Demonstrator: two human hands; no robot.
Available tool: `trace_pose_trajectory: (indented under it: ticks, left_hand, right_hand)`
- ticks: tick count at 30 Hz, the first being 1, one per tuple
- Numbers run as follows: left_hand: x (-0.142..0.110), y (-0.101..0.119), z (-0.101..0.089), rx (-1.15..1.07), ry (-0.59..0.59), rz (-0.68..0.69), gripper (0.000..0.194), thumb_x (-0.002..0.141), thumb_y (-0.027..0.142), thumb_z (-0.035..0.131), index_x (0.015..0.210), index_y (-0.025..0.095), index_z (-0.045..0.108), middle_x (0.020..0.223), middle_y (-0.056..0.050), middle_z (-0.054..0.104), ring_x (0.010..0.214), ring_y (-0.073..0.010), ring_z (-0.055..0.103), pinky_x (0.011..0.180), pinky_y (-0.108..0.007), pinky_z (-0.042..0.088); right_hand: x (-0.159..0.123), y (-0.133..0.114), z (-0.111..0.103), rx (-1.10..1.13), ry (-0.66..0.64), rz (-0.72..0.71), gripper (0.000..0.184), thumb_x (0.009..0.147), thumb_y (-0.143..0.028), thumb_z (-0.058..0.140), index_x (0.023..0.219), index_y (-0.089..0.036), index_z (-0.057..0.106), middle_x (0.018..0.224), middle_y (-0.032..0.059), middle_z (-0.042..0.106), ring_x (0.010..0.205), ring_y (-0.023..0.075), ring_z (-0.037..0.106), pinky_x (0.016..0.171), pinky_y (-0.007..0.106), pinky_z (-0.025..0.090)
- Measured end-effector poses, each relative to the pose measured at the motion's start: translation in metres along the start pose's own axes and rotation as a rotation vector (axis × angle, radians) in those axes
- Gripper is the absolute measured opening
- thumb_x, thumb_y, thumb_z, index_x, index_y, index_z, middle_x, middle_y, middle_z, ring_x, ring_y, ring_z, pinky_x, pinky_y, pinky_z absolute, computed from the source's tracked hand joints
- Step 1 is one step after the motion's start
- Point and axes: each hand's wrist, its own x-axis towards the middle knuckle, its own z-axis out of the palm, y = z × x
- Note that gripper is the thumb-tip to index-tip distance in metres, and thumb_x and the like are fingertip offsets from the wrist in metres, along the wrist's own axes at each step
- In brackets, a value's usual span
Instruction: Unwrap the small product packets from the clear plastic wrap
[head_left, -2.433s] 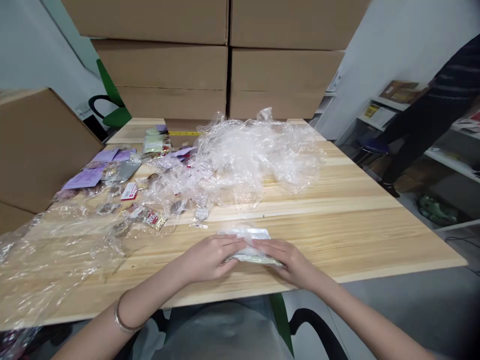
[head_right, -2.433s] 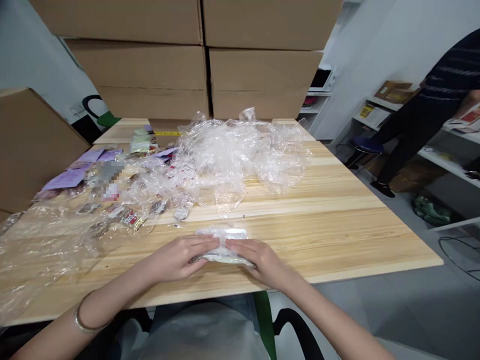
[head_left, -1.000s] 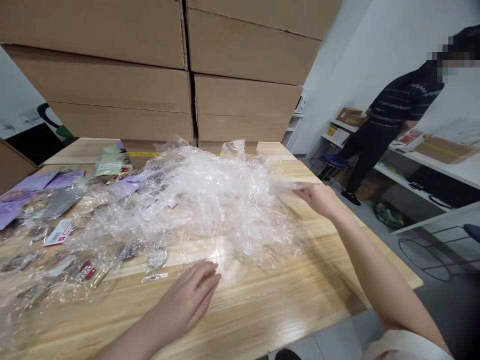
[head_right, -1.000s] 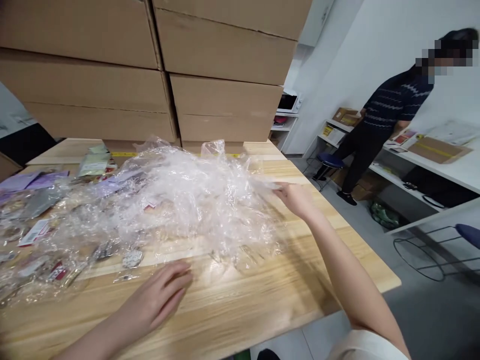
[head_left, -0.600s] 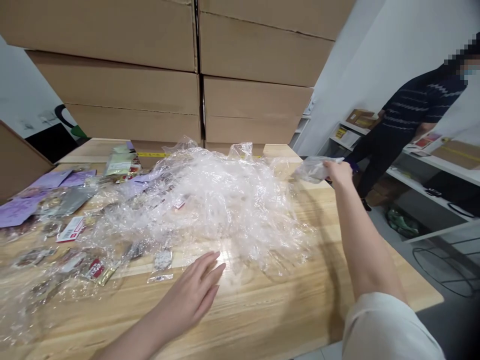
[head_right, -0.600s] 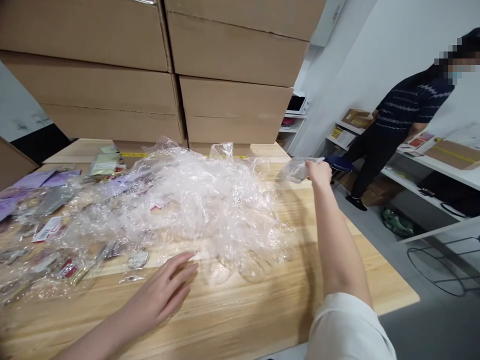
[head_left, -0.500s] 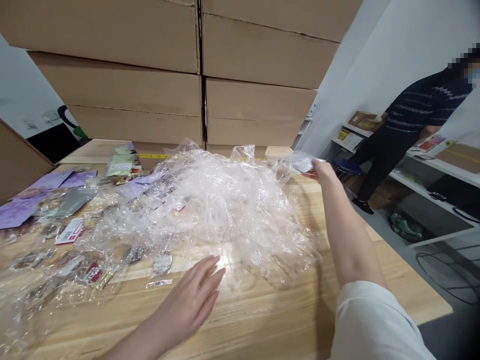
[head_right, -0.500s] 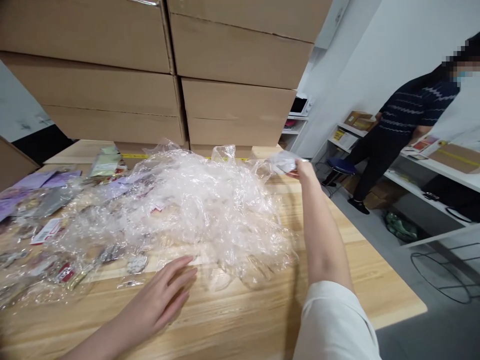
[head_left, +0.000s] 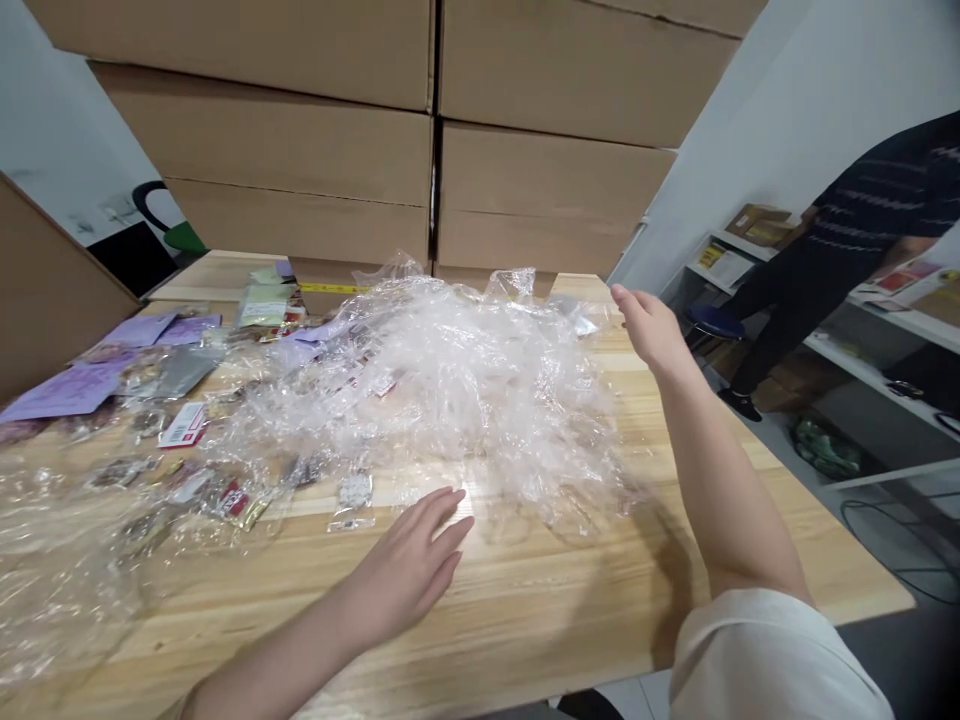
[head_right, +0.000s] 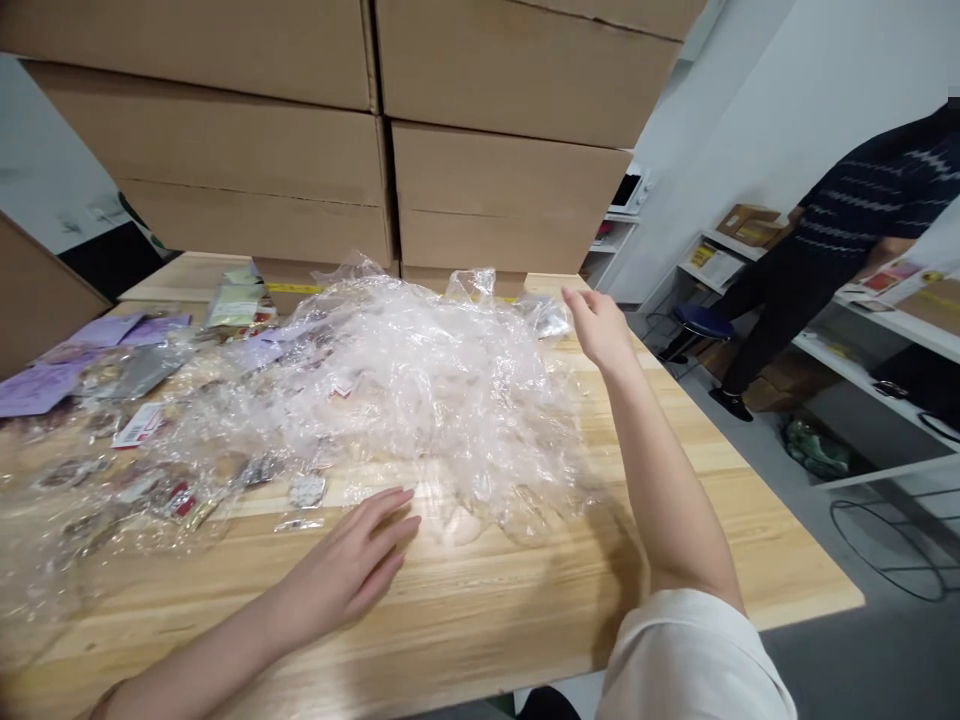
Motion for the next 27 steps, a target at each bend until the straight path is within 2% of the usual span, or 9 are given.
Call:
trace_pose_trajectory:
  ticks: [3, 6, 8, 11, 13, 15, 18, 22, 27]
  left_hand:
    - [0.0, -0.001, -0.001, -0.019, 0.004, -0.006, 0.029, 0.098, 0.016, 0.047, 0.126, 0.015, 0.054, 0.138, -0.019, 0.052, 0.133, -0.0303, 0.048, 0.105, -0.049, 0.051]
    - [0.0, 0.0, -0.003, -0.049, 0.011, -0.008, 0.029, 0.097, 0.016, 0.048, 0.125, 0.018, 0.056, 0.137, -0.017, 0.053, 0.133, -0.0297, 0.048, 0.106, -0.049, 0.05]
    - [-0.001, 0.001, -0.004, -0.072, 0.02, -0.001, 0.027, 0.097, 0.016, 0.049, 0.122, 0.018, 0.057, 0.134, -0.017, 0.055, 0.133, -0.0288, 0.048, 0.106, -0.048, 0.049]
    - [-0.003, 0.002, -0.004, -0.102, 0.03, 0.006, 0.023, 0.097, 0.016, 0.048, 0.117, 0.018, 0.06, 0.13, -0.016, 0.058, 0.129, -0.027, 0.05, 0.106, -0.046, 0.049]
    - [-0.005, 0.001, -0.003, -0.113, 0.037, 0.003, 0.022, 0.098, 0.017, 0.048, 0.116, 0.017, 0.061, 0.127, -0.015, 0.058, 0.127, -0.0262, 0.051, 0.105, -0.045, 0.049]
    - [-0.007, -0.001, -0.001, -0.119, 0.041, -0.005, 0.022, 0.099, 0.018, 0.047, 0.116, 0.017, 0.061, 0.125, -0.015, 0.058, 0.125, -0.0262, 0.052, 0.103, -0.044, 0.049]
    - [-0.008, -0.006, 0.004, -0.139, 0.056, -0.023, 0.022, 0.099, 0.02, 0.047, 0.115, 0.017, 0.062, 0.125, -0.015, 0.058, 0.12, -0.026, 0.054, 0.101, -0.045, 0.05]
    - [-0.008, -0.014, 0.007, -0.172, 0.1, -0.102, 0.021, 0.098, 0.021, 0.048, 0.114, 0.017, 0.062, 0.123, -0.014, 0.058, 0.121, -0.026, 0.055, 0.1, -0.045, 0.05]
    - [-0.004, -0.018, 0.001, -0.172, 0.196, -0.232, 0.022, 0.096, 0.018, 0.047, 0.112, 0.016, 0.062, 0.114, -0.012, 0.06, 0.112, -0.0258, 0.058, 0.095, -0.045, 0.049]
  right_hand:
    - [-0.045, -0.054, 0.003, 0.092, 0.226, -0.26, 0.031, 0.091, -0.045, 0.055, 0.103, -0.018, 0.065, 0.107, 0.012, 0.063, 0.095, 0.023, 0.063, 0.077, 0.037, 0.052]
    - [-0.105, -0.098, 0.022, 0.117, 0.013, -0.581, 0.021, 0.092, -0.038, 0.055, 0.099, -0.02, 0.062, 0.093, 0.0081, 0.062, 0.083, 0.0209, 0.061, 0.068, 0.033, 0.05]
    - [-0.143, -0.118, 0.042, 0.018, -0.146, -0.704, 0.026, 0.093, -0.04, 0.055, 0.106, -0.019, 0.062, 0.096, 0.0102, 0.064, 0.088, 0.0241, 0.061, 0.074, 0.037, 0.051]
    - [-0.175, -0.13, 0.077, -0.233, -0.25, -0.594, 0.062, 0.086, -0.051, 0.064, 0.129, -0.007, 0.055, 0.112, 0.0207, 0.062, 0.103, 0.0345, 0.059, 0.086, 0.046, 0.049]
    - [-0.172, -0.128, 0.096, -0.372, -0.337, -0.405, 0.074, 0.085, -0.048, 0.067, 0.14, -0.002, 0.047, 0.119, 0.0246, 0.06, 0.106, 0.0371, 0.059, 0.09, 0.047, 0.047]
    - [-0.15, -0.121, 0.108, -0.446, -0.419, -0.27, 0.06, 0.091, -0.038, 0.061, 0.142, -0.008, 0.049, 0.123, 0.0225, 0.06, 0.109, 0.0348, 0.06, 0.093, 0.044, 0.046]
    - [-0.105, -0.107, 0.114, -0.493, -0.423, -0.186, 0.038, 0.095, -0.025, 0.05, 0.13, -0.014, 0.061, 0.126, 0.0197, 0.061, 0.116, 0.0328, 0.057, 0.098, 0.042, 0.042]
    - [-0.065, -0.1, 0.104, -0.554, -0.407, -0.067, 0.03, 0.094, -0.019, 0.046, 0.109, -0.012, 0.071, 0.11, 0.0201, 0.068, 0.109, 0.0319, 0.063, 0.093, 0.04, 0.043]
    - [-0.07, -0.132, 0.064, -0.54, -0.3, -0.048, 0.04, 0.1, -0.027, 0.036, 0.1, -0.01, 0.072, 0.11, 0.0216, 0.068, 0.108, 0.0332, 0.062, 0.091, 0.041, 0.043]
